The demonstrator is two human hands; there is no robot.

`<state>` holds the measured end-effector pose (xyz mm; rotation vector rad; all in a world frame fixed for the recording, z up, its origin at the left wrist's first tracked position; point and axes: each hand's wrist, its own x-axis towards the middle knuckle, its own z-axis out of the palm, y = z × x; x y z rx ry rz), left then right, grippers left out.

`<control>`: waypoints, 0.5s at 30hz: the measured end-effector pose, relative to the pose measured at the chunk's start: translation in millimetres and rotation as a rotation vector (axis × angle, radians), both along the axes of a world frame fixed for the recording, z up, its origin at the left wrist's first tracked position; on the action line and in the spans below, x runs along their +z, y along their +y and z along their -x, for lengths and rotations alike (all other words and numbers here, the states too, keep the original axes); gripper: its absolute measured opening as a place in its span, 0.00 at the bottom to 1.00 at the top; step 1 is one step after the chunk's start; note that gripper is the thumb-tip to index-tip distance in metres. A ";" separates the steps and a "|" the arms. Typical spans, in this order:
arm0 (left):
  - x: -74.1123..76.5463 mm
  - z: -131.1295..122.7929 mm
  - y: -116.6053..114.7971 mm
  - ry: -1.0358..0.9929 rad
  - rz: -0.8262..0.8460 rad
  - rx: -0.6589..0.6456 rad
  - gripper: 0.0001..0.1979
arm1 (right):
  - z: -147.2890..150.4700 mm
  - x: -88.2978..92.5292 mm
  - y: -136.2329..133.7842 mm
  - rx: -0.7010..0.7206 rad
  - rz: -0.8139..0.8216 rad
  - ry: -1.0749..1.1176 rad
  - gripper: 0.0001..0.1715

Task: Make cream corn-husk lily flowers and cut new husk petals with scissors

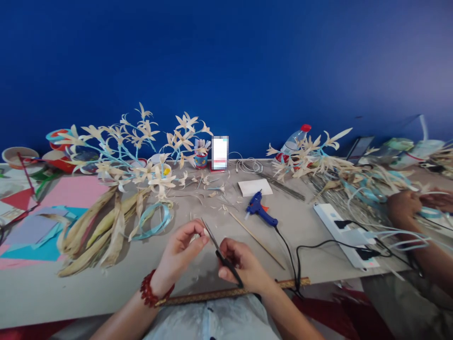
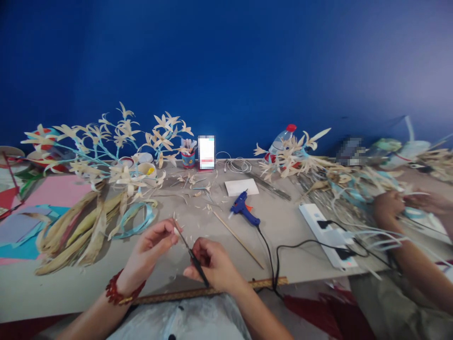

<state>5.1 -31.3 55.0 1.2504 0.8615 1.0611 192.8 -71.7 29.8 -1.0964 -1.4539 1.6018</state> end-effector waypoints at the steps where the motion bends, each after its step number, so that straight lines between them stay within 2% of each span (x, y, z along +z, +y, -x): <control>1: 0.1 -0.2 0.1 0.003 0.003 -0.006 0.06 | 0.4 0.2 -0.2 -0.003 0.001 0.001 0.32; 15: 4.0 2.7 0.2 0.087 -0.003 -0.035 0.07 | 1.3 0.8 -2.4 -0.036 -0.014 -0.043 0.31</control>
